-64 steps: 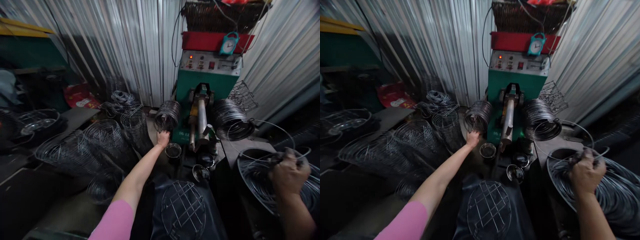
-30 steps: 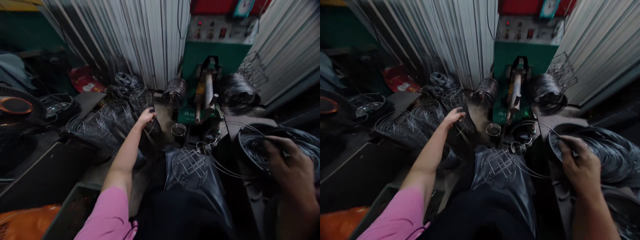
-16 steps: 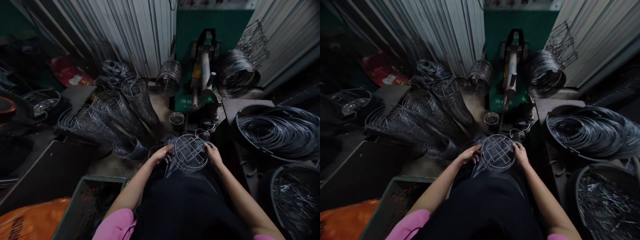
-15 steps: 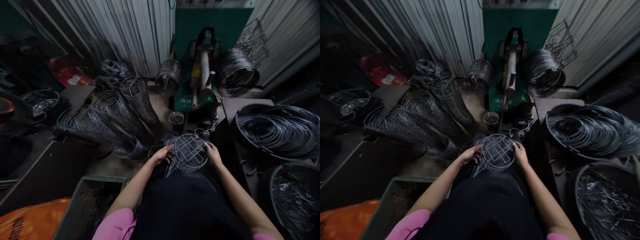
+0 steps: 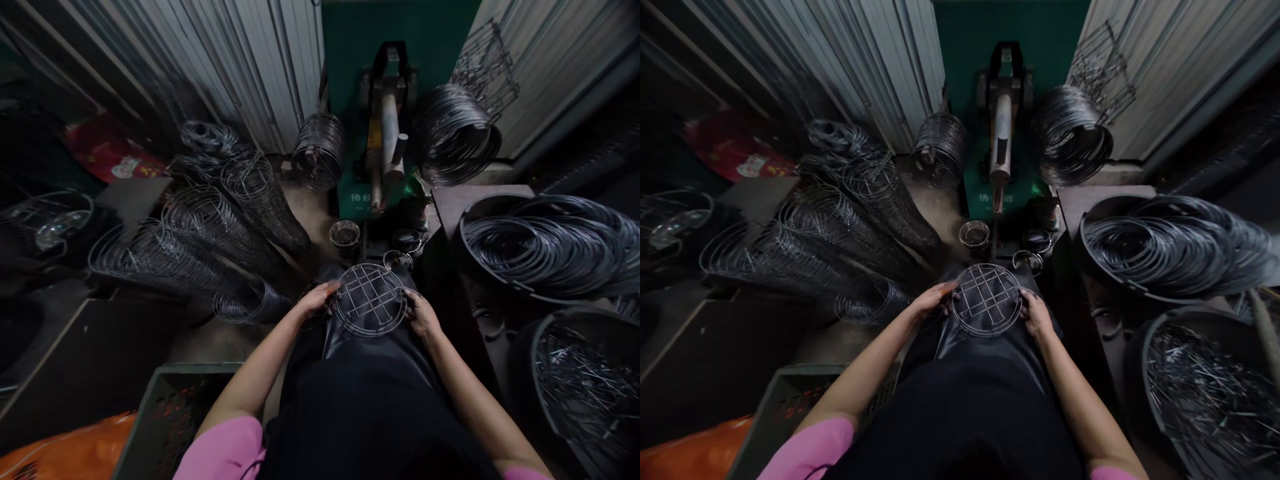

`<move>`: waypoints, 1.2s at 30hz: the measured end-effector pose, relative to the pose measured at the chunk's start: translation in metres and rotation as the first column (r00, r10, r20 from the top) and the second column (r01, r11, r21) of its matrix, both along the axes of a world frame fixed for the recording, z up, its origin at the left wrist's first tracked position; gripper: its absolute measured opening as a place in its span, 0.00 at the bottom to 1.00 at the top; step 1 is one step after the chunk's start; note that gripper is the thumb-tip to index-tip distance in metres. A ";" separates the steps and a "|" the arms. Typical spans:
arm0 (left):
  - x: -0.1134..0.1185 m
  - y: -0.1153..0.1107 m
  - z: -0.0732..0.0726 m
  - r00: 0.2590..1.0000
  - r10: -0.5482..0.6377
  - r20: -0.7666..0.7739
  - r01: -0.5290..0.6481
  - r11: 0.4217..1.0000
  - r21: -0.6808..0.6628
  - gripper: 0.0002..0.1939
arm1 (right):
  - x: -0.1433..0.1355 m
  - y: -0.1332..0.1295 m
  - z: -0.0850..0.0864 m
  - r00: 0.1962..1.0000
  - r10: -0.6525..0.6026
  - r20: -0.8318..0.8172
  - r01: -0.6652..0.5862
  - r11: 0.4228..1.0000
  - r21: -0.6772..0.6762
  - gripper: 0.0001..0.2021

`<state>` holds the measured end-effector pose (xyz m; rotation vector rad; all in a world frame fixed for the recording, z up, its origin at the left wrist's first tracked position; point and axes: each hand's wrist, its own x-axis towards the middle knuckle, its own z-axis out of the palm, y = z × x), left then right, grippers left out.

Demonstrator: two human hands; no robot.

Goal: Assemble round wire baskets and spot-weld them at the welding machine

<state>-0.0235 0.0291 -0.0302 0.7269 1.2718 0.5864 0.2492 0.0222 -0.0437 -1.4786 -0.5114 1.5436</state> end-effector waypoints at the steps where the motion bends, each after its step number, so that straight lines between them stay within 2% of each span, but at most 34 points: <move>1: -0.002 -0.002 0.000 1.000 0.006 0.029 -0.006 1.000 -0.005 0.23 | 0.003 0.003 -0.002 0.998 0.026 0.061 -0.026 1.000 0.004 0.17; 4: -0.008 -0.007 0.001 0.998 0.031 0.055 -0.031 0.999 0.010 0.24 | 0.009 0.011 -0.006 0.958 0.112 0.266 -0.151 0.980 0.131 0.17; 7: -0.008 -0.009 0.004 0.999 0.016 0.039 -0.017 1.000 0.024 0.25 | 0.011 0.015 -0.007 0.905 0.172 0.389 -0.270 0.939 0.214 0.16; 13: -0.010 -0.012 0.002 0.999 -0.035 0.035 0.033 0.998 0.058 0.32 | 0.011 0.014 -0.003 0.861 0.208 0.465 -0.333 0.920 0.206 0.13; 18: -0.017 -0.016 -0.006 0.987 -0.158 -0.007 0.157 0.980 0.126 0.42 | 0.015 0.015 -0.004 0.809 0.244 0.535 -0.401 0.894 0.199 0.15; 21: -0.016 -0.017 -0.009 0.977 -0.175 -0.118 0.199 0.949 0.245 0.44 | 0.017 0.016 -0.008 0.784 0.246 0.569 -0.429 0.878 0.211 0.18; 24: -0.010 -0.018 -0.011 0.931 -0.147 -0.334 0.266 0.901 0.343 0.46 | 0.018 0.014 -0.012 0.783 0.250 0.570 -0.436 0.873 0.217 0.19; 27: -0.005 -0.021 -0.014 0.872 -0.134 -0.471 0.328 0.873 0.360 0.49 | 0.019 0.014 -0.015 0.782 0.253 0.570 -0.441 0.871 0.219 0.19; 30: -0.004 -0.024 -0.017 0.851 -0.159 -0.500 0.362 0.868 0.340 0.51 | 0.021 0.015 -0.017 0.757 0.264 0.598 -0.463 0.862 0.206 0.18; 32: -0.004 -0.025 -0.019 0.827 -0.180 -0.532 0.397 0.858 0.326 0.52 | 0.022 0.016 -0.018 0.711 0.275 0.648 -0.491 0.853 0.177 0.16; 36: -0.006 -0.022 -0.016 0.737 -0.218 -0.639 0.488 0.826 0.282 0.54 | 0.024 0.018 -0.018 0.553 0.304 0.776 -0.561 0.824 0.077 0.15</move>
